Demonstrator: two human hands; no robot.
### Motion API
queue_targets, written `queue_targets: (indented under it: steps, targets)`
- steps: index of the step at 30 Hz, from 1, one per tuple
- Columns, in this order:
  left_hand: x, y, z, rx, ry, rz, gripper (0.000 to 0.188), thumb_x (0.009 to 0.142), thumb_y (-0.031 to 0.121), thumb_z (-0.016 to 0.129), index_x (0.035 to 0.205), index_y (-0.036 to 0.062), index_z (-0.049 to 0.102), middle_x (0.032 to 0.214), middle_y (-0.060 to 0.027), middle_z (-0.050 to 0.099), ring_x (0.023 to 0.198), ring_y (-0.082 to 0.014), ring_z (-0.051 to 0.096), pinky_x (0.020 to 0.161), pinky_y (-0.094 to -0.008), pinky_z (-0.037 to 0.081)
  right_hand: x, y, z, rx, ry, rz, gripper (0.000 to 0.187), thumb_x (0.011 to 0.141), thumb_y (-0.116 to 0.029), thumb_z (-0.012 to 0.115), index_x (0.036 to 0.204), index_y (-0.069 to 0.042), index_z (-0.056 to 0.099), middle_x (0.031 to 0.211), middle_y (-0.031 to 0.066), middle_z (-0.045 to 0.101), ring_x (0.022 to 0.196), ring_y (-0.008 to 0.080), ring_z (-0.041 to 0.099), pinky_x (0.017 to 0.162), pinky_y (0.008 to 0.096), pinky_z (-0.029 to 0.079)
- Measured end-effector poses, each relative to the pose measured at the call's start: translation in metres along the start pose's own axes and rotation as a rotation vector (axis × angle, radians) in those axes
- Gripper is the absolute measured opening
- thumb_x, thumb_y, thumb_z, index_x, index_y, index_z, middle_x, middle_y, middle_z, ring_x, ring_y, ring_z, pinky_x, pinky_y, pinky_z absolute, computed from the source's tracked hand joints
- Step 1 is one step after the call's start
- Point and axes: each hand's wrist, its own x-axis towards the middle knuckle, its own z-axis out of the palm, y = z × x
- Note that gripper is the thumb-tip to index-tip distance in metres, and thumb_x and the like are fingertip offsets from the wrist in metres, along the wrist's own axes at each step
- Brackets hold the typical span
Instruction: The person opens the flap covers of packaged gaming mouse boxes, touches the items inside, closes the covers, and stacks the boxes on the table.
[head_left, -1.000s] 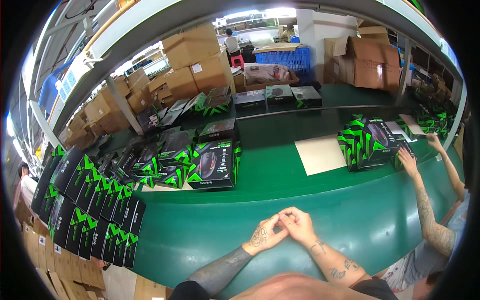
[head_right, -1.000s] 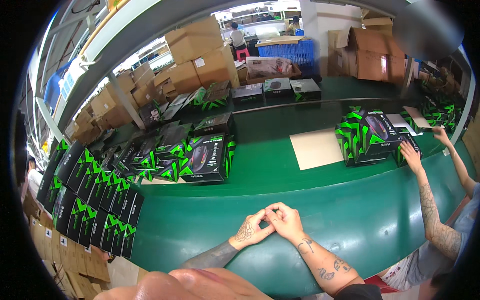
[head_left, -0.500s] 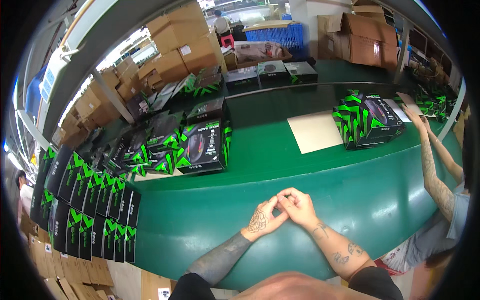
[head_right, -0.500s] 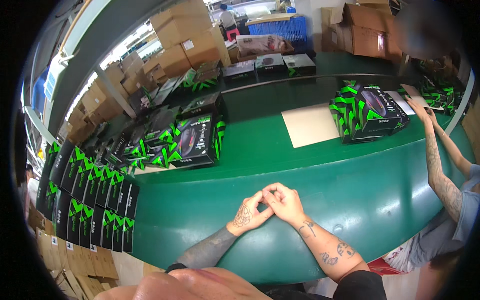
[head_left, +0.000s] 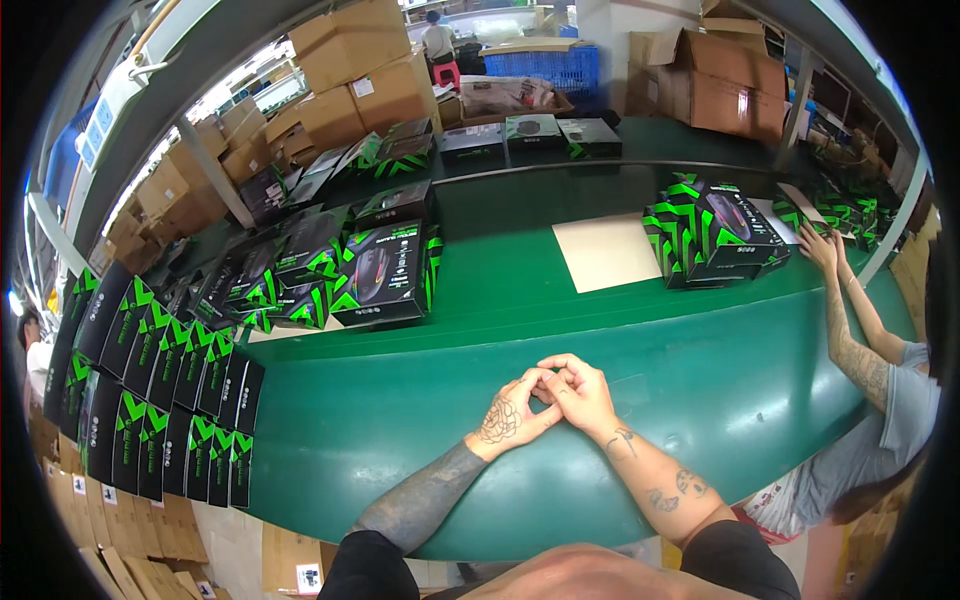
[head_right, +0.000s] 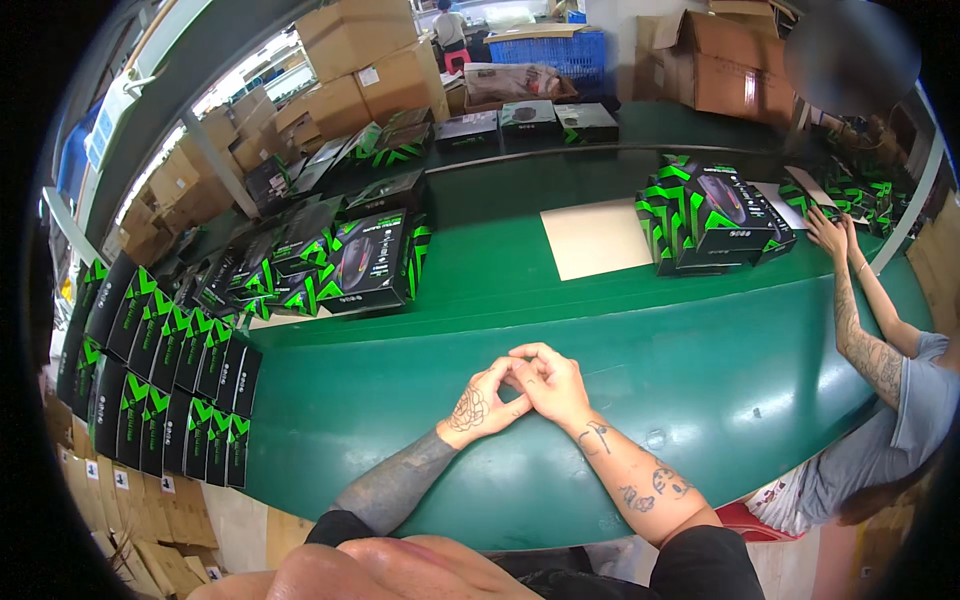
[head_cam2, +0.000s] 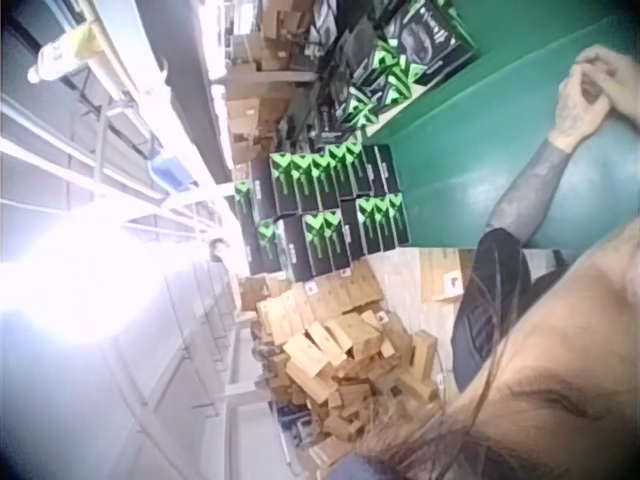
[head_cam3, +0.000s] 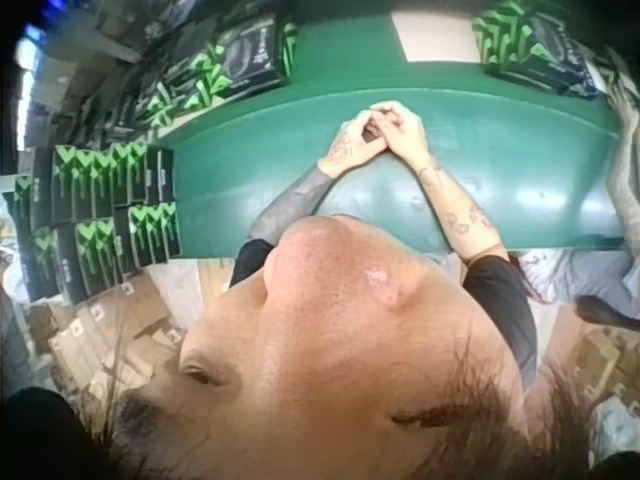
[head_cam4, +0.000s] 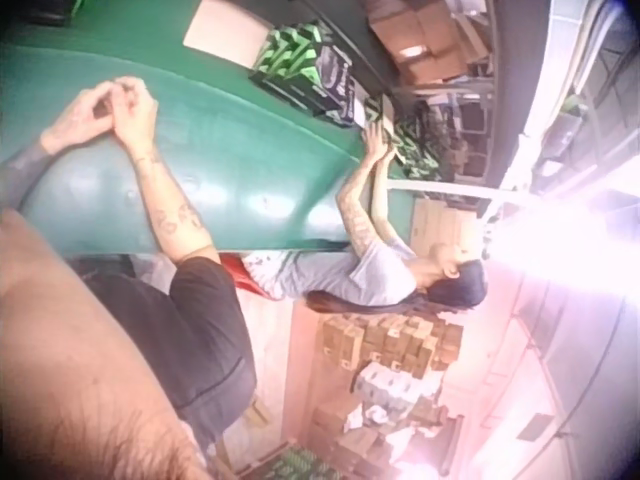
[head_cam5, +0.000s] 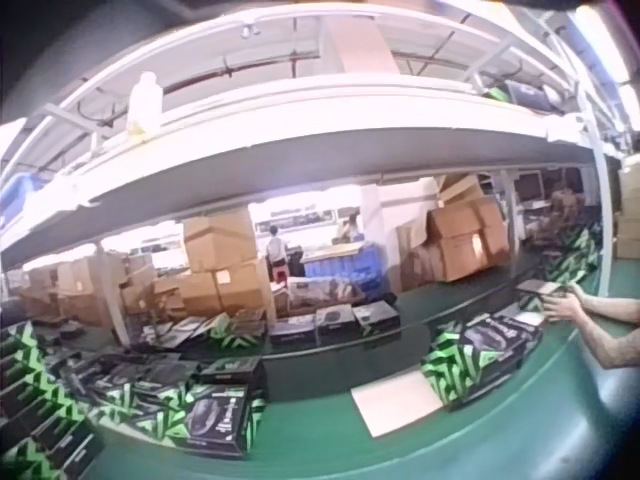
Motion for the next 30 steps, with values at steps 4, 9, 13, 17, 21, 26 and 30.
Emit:
queue_targets:
  steps: [4,9,13,17,21,26,30]
  targets:
    - [0.001,0.003,0.004,0.084,-0.017,-0.034,0.039,0.074,0.015,0.073,0.103,-0.0015,0.053,0.091,-0.0109,0.064,0.083,-0.0206,0.065,0.075,-0.0328,0.052,0.001,0.004,-0.006,-0.023,0.007,0.018,0.015,0.088,-0.016,0.06,0.098,-0.005,0.063,0.053,-0.0008,0.056,0.05,0.0037,0.05,0.049,0.0226,0.042]
    - [0.004,0.005,0.007,0.049,-0.015,-0.029,0.04,0.073,0.015,0.073,0.104,-0.0016,0.053,0.091,-0.0111,0.064,0.083,-0.0203,0.065,0.075,-0.0329,0.052,0.0,-0.001,-0.011,-0.012,-0.026,0.025,0.015,0.089,-0.012,0.056,0.101,-0.004,0.061,0.06,0.0,0.06,0.056,0.0036,0.053,0.054,0.0216,0.044]
    - [0.006,0.005,0.011,0.041,-0.012,-0.022,0.04,0.074,0.015,0.073,0.104,-0.0008,0.053,0.091,-0.0113,0.064,0.083,-0.0203,0.065,0.074,-0.0326,0.052,0.0,-0.006,-0.015,0.002,-0.051,0.048,0.015,0.09,-0.008,0.053,0.102,-0.002,0.06,0.066,-0.0005,0.062,0.062,0.0028,0.054,0.057,0.0206,0.045]
    - [0.008,0.009,0.014,0.041,-0.006,-0.009,0.039,0.074,0.014,0.072,0.105,0.0,0.053,0.091,-0.0111,0.064,0.082,-0.0202,0.065,0.074,-0.0323,0.052,0.001,0.004,-0.02,0.038,-0.07,0.065,0.015,0.09,-0.008,0.054,0.102,-0.003,0.06,0.066,-0.0006,0.062,0.062,0.0028,0.054,0.057,0.0203,0.045]
    - [0.009,0.009,0.016,0.045,-0.009,-0.005,0.037,0.075,0.014,0.071,0.105,0.0002,0.053,0.09,-0.0106,0.064,0.081,-0.0202,0.066,0.073,-0.0321,0.052,0.001,0.0,-0.024,0.012,-0.063,0.068,0.014,0.09,-0.008,0.055,0.102,-0.002,0.06,0.066,-0.0015,0.062,0.062,0.0021,0.053,0.057,0.0198,0.045]
    - [0.011,0.01,0.02,0.037,-0.009,-0.004,0.037,0.076,0.014,0.07,0.105,0.0003,0.053,0.089,-0.0102,0.064,0.08,-0.0202,0.066,0.073,-0.0323,0.052,0.001,0.004,-0.027,0.011,-0.052,0.057,0.014,0.091,-0.009,0.055,0.101,-0.002,0.061,0.065,-0.0024,0.061,0.062,0.0013,0.053,0.057,0.0195,0.045]
    - [0.012,0.012,0.023,0.039,-0.01,-0.004,0.036,0.076,0.014,0.07,0.106,0.0005,0.053,0.089,-0.0101,0.065,0.08,-0.0201,0.066,0.074,-0.0325,0.052,0.001,0.006,-0.03,0.024,-0.051,0.05,0.013,0.091,-0.008,0.054,0.101,-0.002,0.061,0.065,-0.0025,0.06,0.061,0.0011,0.053,0.057,0.0191,0.045]
